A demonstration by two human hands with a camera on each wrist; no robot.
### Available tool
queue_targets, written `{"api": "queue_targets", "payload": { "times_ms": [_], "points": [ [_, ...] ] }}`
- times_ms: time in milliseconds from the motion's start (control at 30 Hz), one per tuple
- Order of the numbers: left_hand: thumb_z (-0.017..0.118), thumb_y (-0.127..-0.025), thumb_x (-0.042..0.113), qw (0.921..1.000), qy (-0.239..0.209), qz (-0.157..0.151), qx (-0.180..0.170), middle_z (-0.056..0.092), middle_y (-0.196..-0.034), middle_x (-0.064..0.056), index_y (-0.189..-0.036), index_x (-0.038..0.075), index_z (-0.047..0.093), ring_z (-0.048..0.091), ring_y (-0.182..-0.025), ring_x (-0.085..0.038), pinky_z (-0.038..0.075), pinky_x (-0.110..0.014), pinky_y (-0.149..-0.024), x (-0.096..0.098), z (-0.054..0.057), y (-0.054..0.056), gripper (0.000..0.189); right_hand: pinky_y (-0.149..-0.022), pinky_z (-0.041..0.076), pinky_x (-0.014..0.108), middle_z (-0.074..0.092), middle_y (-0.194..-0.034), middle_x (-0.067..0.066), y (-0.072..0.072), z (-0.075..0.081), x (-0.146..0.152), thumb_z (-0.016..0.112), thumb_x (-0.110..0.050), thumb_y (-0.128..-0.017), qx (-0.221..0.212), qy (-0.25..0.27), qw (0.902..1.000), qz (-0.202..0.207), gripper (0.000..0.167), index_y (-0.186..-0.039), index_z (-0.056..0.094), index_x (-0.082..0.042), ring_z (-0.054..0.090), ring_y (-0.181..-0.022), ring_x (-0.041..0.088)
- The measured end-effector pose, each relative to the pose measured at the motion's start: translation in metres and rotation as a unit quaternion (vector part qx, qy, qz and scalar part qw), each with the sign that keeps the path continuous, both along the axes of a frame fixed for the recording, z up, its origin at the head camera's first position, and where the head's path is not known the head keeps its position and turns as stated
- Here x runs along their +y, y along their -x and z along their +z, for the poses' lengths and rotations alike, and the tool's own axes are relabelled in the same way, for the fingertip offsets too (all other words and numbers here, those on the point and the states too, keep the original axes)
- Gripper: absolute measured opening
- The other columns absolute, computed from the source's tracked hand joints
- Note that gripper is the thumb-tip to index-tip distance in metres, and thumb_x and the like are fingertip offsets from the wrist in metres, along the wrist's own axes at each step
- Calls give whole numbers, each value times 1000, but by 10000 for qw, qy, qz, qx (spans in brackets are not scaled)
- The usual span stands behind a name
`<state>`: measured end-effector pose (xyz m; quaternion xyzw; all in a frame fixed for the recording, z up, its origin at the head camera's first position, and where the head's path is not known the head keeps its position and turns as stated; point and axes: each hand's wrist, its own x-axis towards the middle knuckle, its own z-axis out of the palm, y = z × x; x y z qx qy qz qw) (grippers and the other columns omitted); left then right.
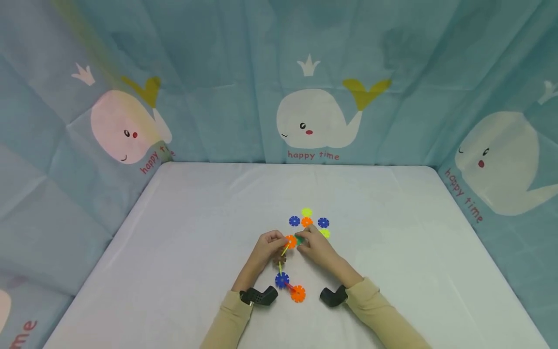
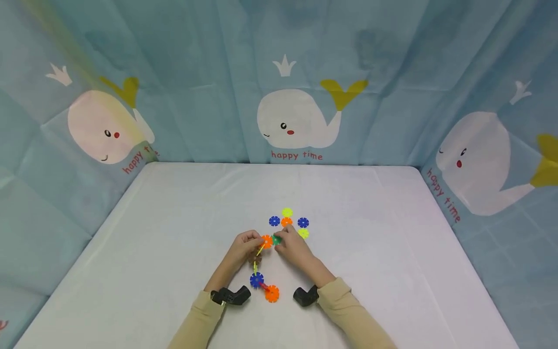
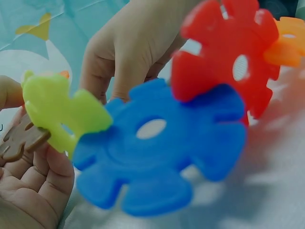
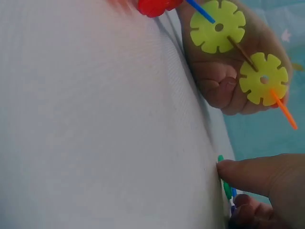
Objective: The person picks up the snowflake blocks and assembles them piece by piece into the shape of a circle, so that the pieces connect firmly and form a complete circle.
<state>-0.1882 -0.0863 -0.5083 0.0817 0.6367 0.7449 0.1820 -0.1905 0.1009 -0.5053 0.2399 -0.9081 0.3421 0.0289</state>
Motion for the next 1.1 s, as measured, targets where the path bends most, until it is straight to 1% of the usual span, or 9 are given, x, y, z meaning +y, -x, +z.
{"api": "queue_targets", "payload": {
  "times_ms": [167,333,467,567,667,800,867,967,1100],
  "points": [
    [59,-86,14,9999,-9,38,102,50,-59,-5,-78,4,52,50,-46,-18,43,-27,-45,4,-2,0,15,-70,42,29,48,-91,3,0,-3,2,72,-4,-72,-104,304,9994,-103,26,-97,63,-2,48,-80,15],
    [60,-85,16,9995,45,131,300,49,-59,-5,-77,3,51,49,-46,-18,42,-27,-44,6,-2,-1,18,-83,41,35,56,-104,5,1,-3,3,73,-9,-72,-149,359,9992,-81,36,-105,59,-4,52,-96,20],
    [60,-85,15,9995,28,160,289,47,-58,-4,-77,2,50,48,-46,-17,42,-27,-44,5,0,-3,18,-81,42,35,57,-107,6,1,-3,1,73,-11,-73,-417,413,9979,-275,42,-111,57,-5,53,-95,19],
    [59,-86,16,9996,45,147,225,49,-57,-4,-78,3,51,49,-46,-18,42,-26,-45,4,0,-3,17,-71,43,33,58,-98,4,2,-3,1,73,-7,-71,-671,655,9949,-380,37,-106,60,-5,52,-83,17],
    [59,-86,15,9997,106,151,139,50,-57,-4,-78,4,52,50,-46,-18,42,-26,-44,5,0,-1,16,-61,41,28,56,-84,1,2,-7,6,73,-6,-72,-1000,1258,9861,-426,25,-96,64,-6,48,-68,14],
    [59,-87,15,9995,294,134,59,49,-57,-4,-78,3,52,51,-46,-18,44,-27,-45,5,0,1,17,-54,37,23,53,-69,2,-2,-1,14,70,-5,-76,-1493,2157,9639,-464,11,-84,63,-5,44,-60,13],
    [59,-88,16,9992,357,146,66,49,-57,-5,-79,2,52,50,-46,-18,44,-28,-45,5,-1,2,17,-54,37,21,54,-68,6,-6,9,16,69,-1,-76,-1640,2432,9551,-418,10,-81,60,-1,45,-60,14],
    [59,-87,18,9987,432,255,80,48,-57,-4,-80,2,53,49,-46,-16,46,-29,-46,6,-1,2,18,-55,39,22,54,-71,14,-11,20,16,65,4,-77,-1677,2629,9498,-243,8,-81,57,4,46,-62,17],
    [60,-87,18,9978,550,373,81,49,-58,-4,-79,2,53,49,-46,-16,47,-30,-47,7,-2,-1,19,-62,45,23,58,-81,17,-12,14,19,62,7,-79,-1477,3035,9413,51,6,-82,56,7,54,-68,18]
  ]
}}
